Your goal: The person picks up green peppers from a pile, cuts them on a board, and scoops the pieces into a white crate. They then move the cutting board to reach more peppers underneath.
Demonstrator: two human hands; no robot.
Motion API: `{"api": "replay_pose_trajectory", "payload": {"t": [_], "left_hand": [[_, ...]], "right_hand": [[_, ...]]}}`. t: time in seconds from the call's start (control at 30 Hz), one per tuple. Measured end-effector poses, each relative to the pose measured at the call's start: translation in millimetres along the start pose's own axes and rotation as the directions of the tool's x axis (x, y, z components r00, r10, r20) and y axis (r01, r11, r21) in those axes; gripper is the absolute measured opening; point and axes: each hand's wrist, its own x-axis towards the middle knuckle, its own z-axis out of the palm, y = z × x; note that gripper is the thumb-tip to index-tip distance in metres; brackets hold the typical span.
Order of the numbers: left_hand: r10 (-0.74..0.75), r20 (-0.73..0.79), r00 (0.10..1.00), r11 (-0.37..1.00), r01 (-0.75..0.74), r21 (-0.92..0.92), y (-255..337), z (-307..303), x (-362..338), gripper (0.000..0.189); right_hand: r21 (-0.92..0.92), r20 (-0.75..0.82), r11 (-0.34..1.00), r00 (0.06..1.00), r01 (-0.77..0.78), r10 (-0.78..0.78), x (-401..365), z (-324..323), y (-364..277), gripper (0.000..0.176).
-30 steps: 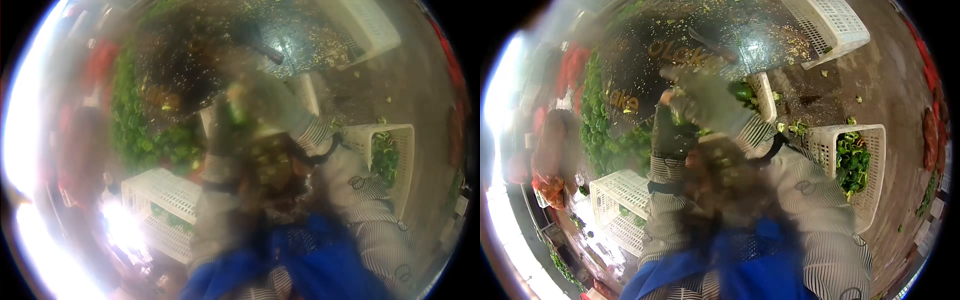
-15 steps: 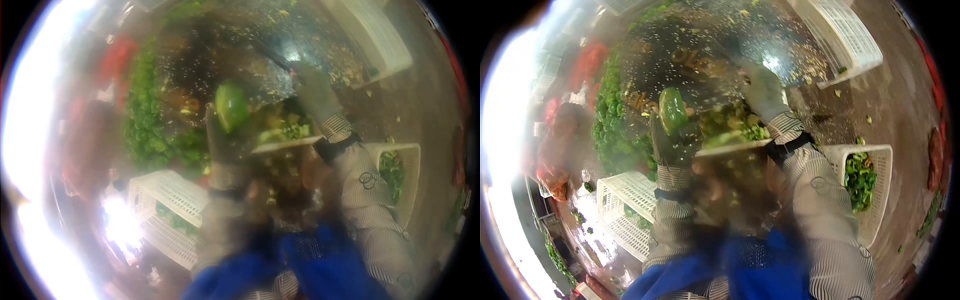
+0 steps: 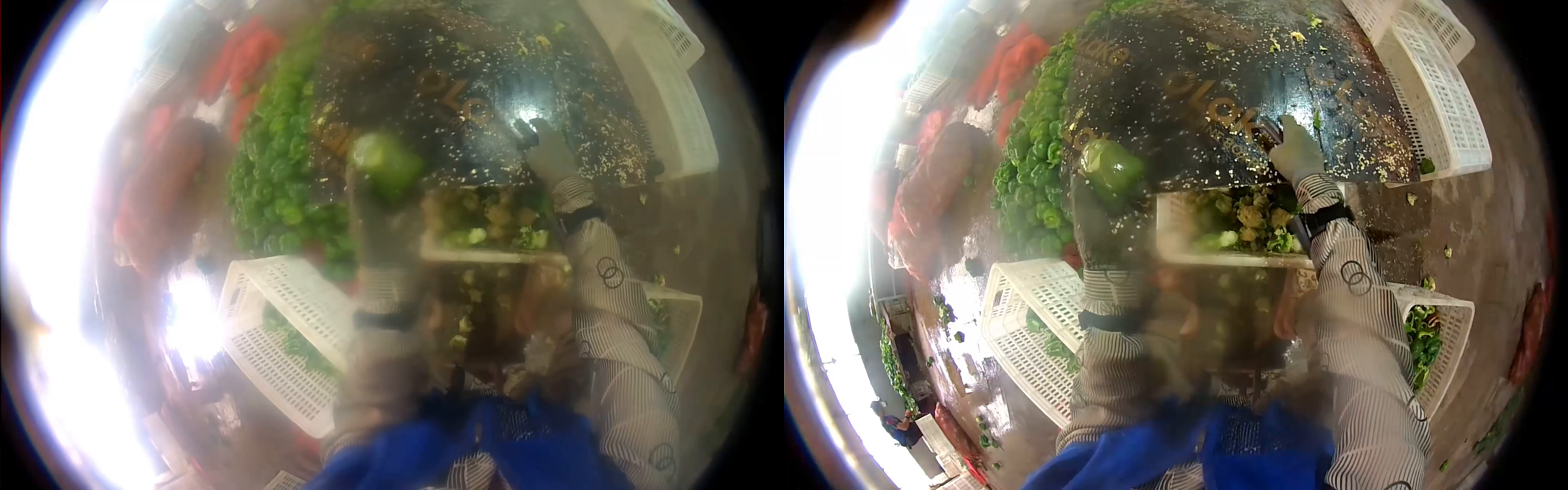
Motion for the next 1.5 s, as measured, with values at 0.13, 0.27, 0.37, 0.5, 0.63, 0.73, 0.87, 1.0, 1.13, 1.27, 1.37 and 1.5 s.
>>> {"api": "replay_pose_trajectory", "payload": {"t": [0.13, 0.27, 0.37, 0.5, 0.63, 0.73, 0.87, 1.0, 1.13, 1.27, 1.37, 1.5], "left_hand": [[-0.015, 0.246, 0.969, 0.986, 0.055, -0.158, -4, -29, 6, 0.047], [0.5, 0.118, 0.858, 0.507, -0.401, 0.763, -32, -46, 19, 0.049], [0.555, 0.143, 0.819, 0.276, -0.344, 0.898, -27, -30, 2, 0.057], [0.578, 0.35, 0.737, -0.171, -0.31, 0.935, -24, -22, -2, 0.062], [0.547, 0.333, 0.768, -0.162, -0.293, 0.942, -23, -18, 0, 0.063], [0.527, 0.315, 0.789, -0.157, -0.275, 0.949, -23, -15, -5, 0.063], [0.518, 0.573, 0.635, -0.25, -0.528, 0.812, -24, -14, -9, 0.063], [-0.009, 0.027, 1.0, 0.999, 0.011, -0.052, -18, 14, -28, 0.056], [-0.038, 0.171, 0.984, 0.998, 0.046, -0.044, -18, 1, -23, 0.05], [0.369, 0.337, 0.866, 0.321, -0.459, 0.829, -15, -20, -6, 0.043], [0.117, 0.289, 0.95, 0.56, -0.304, 0.771, -5, -12, -28, 0.052], [0.116, 0.384, 0.916, 0.811, -0.31, 0.496, 8, 19, -51, 0.063]], "right_hand": [[0.276, -0.038, 0.951, 0.991, 0.137, -0.132, -51, -15, -35, 0.043], [0.183, -0.114, 0.838, 0.857, 0.515, -0.502, -126, -29, -72, 0.044], [-0.091, -0.071, 0.809, 0.807, 0.58, -0.586, -164, -61, -101, 0.047], [-0.263, -0.128, 0.759, 0.758, 0.596, -0.639, -170, -62, -96, 0.046], [-0.416, -0.092, 0.74, 0.785, 0.529, -0.613, -171, -63, -92, 0.037], [-0.538, -0.13, 0.705, 0.78, 0.463, -0.612, -168, -58, -92, 0.033], [-0.547, -0.14, 0.689, 0.759, 0.475, -0.635, -161, -65, -97, 0.031], [-0.395, -0.201, 0.826, 0.839, 0.402, -0.505, -112, -54, -52, 0.032], [-0.192, -0.108, 0.847, 0.847, 0.496, -0.52, -115, -72, -52, 0.04], [-0.202, -0.116, 0.722, 0.716, 0.662, -0.689, -136, -79, -88, 0.044], [-0.33, -0.013, 0.737, 0.777, 0.59, -0.629, -136, -79, -92, 0.041], [-0.361, -0.069, 0.687, 0.716, 0.631, -0.694, -123, -74, -83, 0.031]]}}
